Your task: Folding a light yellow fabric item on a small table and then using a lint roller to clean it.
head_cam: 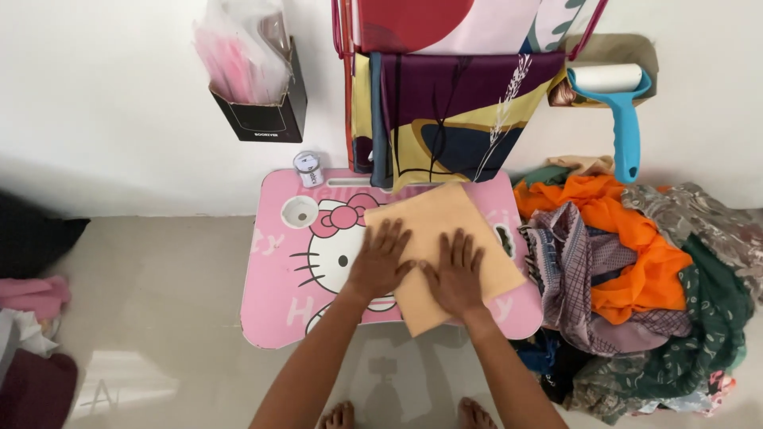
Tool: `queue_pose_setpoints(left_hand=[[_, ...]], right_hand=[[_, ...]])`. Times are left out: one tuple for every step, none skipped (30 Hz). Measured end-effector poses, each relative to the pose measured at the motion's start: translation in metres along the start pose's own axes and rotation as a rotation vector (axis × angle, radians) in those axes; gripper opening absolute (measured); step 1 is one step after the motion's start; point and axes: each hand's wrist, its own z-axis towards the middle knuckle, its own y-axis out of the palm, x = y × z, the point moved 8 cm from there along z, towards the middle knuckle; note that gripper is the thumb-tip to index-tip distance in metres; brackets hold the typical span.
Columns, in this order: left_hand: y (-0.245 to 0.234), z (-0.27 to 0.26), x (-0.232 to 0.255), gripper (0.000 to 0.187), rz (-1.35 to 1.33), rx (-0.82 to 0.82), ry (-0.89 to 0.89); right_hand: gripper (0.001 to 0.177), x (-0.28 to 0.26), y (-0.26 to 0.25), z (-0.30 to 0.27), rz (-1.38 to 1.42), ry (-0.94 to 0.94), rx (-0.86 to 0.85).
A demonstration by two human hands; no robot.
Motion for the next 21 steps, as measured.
queue_pose_setpoints(left_hand=[[0.006, -0.006, -0.010, 0.075, -0.025, -0.090, -0.030], [0.009, -0.015, 0.003, 0.075, -0.023, -0.095, -0.031], [0.006, -0.025, 0.006, 0.077, 0.019, -0.033, -0.141], [0.002, -0.031, 0.007, 0.079, 0.068, 0.042, -0.256], [-0.006, -0.025, 0.015, 0.079, 0.075, 0.051, -0.262], [-0.011, -0.039, 0.028, 0.085, 0.037, 0.041, -0.326], [-0.015, -0.052, 0.042, 0.091, 0.001, 0.032, -0.391], [-0.014, -0.056, 0.046, 0.091, -0.007, 0.012, -0.392], [-0.015, -0.059, 0.054, 0.089, 0.025, -0.011, -0.364], [-0.023, -0.041, 0.051, 0.088, 0.068, 0.003, -0.337], [-0.023, -0.035, 0.033, 0.088, 0.071, 0.020, -0.340], [-0.030, -0.032, 0.027, 0.081, 0.053, 0.141, -0.231], [-0.037, -0.032, 0.022, 0.074, 0.035, 0.261, -0.121], [-0.036, -0.036, 0.012, 0.074, 0.037, 0.274, -0.115], [-0.023, -0.038, 0.000, 0.074, 0.006, 0.140, -0.132], [-0.010, -0.043, -0.011, 0.076, -0.023, 0.000, -0.147], [-0.014, -0.044, -0.001, 0.076, -0.021, 0.008, -0.140], [-0.014, -0.050, 0.001, 0.078, -0.009, -0.056, -0.235], [-0.013, -0.057, 0.003, 0.080, 0.003, -0.119, -0.329], [-0.015, -0.061, 0.016, 0.080, 0.005, -0.115, -0.328], [-0.015, -0.068, 0.021, 0.083, -0.006, -0.137, -0.417]], right_hand=[[0.089, -0.007, 0.001, -0.003, -0.020, -0.026, -0.044], [0.089, 0.004, 0.002, 0.005, -0.016, -0.027, -0.047], [0.086, 0.005, 0.005, 0.012, -0.020, -0.151, -0.061], [0.083, 0.006, 0.005, 0.025, -0.027, -0.284, -0.062], [0.083, 0.017, 0.008, 0.050, -0.026, -0.293, -0.053], [0.080, 0.024, 0.013, 0.049, -0.042, -0.356, 0.033], [0.078, 0.031, 0.019, 0.047, -0.057, -0.417, 0.121], [0.078, 0.023, 0.012, 0.031, -0.052, -0.412, 0.100], [0.078, 0.026, 0.010, 0.019, -0.046, -0.241, 0.001], [0.078, 0.030, -0.005, 0.030, -0.048, -0.082, -0.061], [0.078, 0.019, -0.005, 0.022, -0.054, -0.090, -0.046], [0.080, 0.021, 0.000, 0.006, -0.046, 0.055, -0.069], [0.081, 0.023, 0.006, -0.013, -0.036, 0.200, -0.091], [0.081, 0.019, 0.012, -0.020, -0.039, 0.202, -0.078], [0.085, 0.017, 0.021, -0.027, -0.031, 0.224, -0.090], [0.089, 0.014, 0.031, -0.037, -0.020, 0.248, -0.105], [0.089, 0.017, 0.016, -0.032, -0.020, 0.253, -0.096], [0.085, 0.011, 0.004, -0.027, -0.008, 0.174, -0.100], [0.081, 0.006, -0.009, -0.024, 0.004, 0.094, -0.103], [0.081, 0.015, -0.013, -0.020, 0.004, 0.094, -0.098], [0.079, 0.019, -0.012, -0.016, 0.002, 0.033, -0.154]])
